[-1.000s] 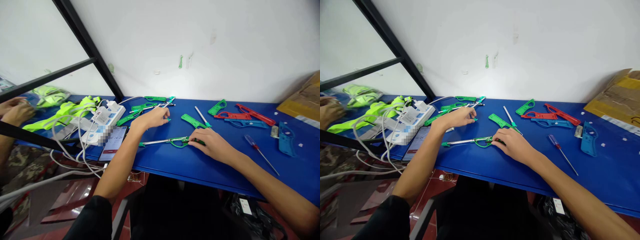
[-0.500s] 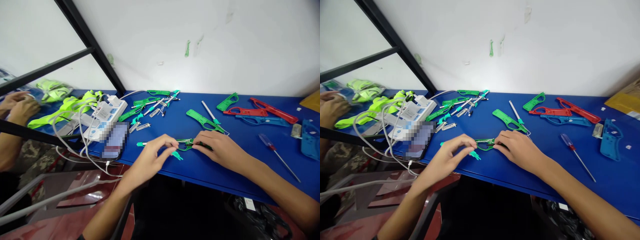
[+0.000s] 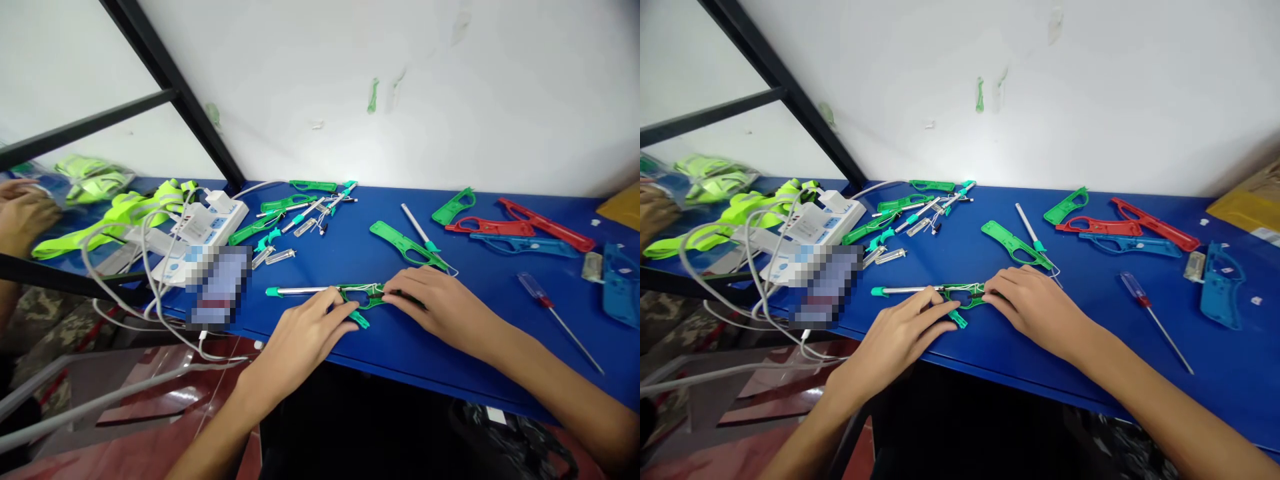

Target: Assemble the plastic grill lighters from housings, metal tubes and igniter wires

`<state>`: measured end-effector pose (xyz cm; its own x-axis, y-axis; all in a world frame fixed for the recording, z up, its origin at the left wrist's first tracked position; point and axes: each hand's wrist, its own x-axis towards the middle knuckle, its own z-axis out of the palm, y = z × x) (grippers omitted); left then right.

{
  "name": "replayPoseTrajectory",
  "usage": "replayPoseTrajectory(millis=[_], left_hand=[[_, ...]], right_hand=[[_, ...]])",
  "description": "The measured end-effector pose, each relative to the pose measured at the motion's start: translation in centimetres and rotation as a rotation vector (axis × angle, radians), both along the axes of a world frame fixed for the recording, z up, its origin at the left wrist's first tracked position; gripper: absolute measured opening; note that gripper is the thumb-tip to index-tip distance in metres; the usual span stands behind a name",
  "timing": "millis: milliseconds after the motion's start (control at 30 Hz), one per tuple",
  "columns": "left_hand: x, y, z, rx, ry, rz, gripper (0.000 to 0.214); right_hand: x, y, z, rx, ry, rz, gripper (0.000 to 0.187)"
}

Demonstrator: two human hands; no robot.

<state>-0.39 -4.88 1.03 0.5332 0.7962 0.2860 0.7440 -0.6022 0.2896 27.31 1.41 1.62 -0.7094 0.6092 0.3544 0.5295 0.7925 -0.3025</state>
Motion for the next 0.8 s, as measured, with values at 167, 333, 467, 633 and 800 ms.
replayPoseTrajectory(millis=[167, 333, 467, 633, 800], left_hand=[[0.3, 0.8, -0.1, 0.077, -0.115, -0.005, 0.019], [0.5, 1.8, 0.6, 0.18, -0.164, -0.012, 0.023], [0.8, 2.2, 0.6, 0.255, -0.058, 0.028, 0.021], [1.0, 2.5, 0.2, 0.242, -0.209, 0.027, 0.013], [1.2, 2.8, -0.2, 0.141, -0.287, 0.021, 0.013]], right_hand=[[0.0, 0.0, 0.0, 0.024, -0.004, -0.009, 0.021], [0.0, 0.1, 0.0, 0.05, -0.011, -0.009, 0.023], [0.0, 0.1, 0.1, 0.068, -0.012, -0.012, 0.025], [0.0, 0.1, 0.3, 0.043, -0.033, 0.001, 0.028], [0.0, 0.2, 0.3, -0.001, -0.015, -0.016, 0.03]])
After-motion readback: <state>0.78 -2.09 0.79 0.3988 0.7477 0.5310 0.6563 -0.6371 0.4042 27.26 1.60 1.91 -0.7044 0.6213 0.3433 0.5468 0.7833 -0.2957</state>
